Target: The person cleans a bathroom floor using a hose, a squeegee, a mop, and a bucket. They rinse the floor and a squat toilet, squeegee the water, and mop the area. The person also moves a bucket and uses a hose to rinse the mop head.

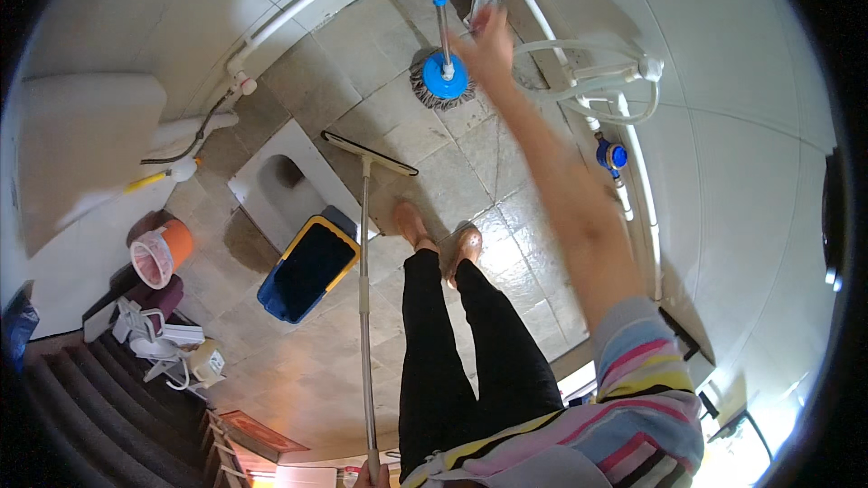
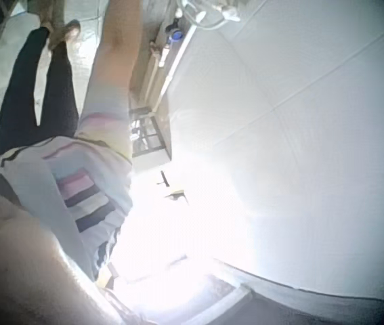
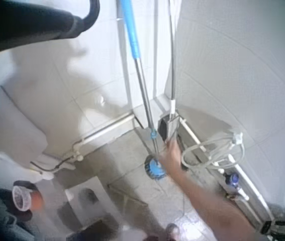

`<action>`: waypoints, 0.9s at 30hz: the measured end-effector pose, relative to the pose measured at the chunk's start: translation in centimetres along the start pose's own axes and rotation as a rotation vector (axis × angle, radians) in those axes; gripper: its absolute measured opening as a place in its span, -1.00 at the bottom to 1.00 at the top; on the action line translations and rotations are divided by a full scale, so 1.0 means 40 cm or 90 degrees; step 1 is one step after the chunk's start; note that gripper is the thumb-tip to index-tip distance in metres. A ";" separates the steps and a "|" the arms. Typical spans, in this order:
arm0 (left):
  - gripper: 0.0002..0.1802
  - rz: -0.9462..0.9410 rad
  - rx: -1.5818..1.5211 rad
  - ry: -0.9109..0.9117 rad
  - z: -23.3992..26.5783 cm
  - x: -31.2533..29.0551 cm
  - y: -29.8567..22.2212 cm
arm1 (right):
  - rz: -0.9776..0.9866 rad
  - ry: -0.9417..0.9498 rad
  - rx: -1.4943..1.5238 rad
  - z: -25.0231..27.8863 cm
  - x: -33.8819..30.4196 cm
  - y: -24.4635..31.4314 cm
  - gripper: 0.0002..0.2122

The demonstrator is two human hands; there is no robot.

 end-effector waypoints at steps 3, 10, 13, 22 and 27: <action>-0.66 -0.010 -0.009 0.023 0.024 0.010 -0.003 | -0.036 0.050 -0.147 -0.036 0.282 0.174 -0.30; -0.66 0.059 -0.054 -0.041 0.054 0.059 0.008 | -0.160 0.191 0.246 -0.178 0.416 0.187 -0.58; -0.66 0.023 -0.094 -0.103 0.060 0.063 -0.007 | -0.163 0.176 0.282 -0.164 0.366 0.026 -0.71; -0.63 0.156 -0.108 0.009 0.057 0.055 0.065 | -0.152 0.093 0.406 0.135 0.203 0.239 -0.80; -0.60 0.184 -0.075 0.009 0.045 0.050 0.040 | -0.198 0.025 0.426 0.326 0.227 0.214 -0.78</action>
Point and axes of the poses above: each hand's wrist, its own x-axis towards the middle knuckle, its own z-axis out of the back of the hand, y = z × x, the point moved 3 cm from there along x, towards the middle knuckle, and after that the axes turned 3 degrees about -z, right-handed, at the moved point
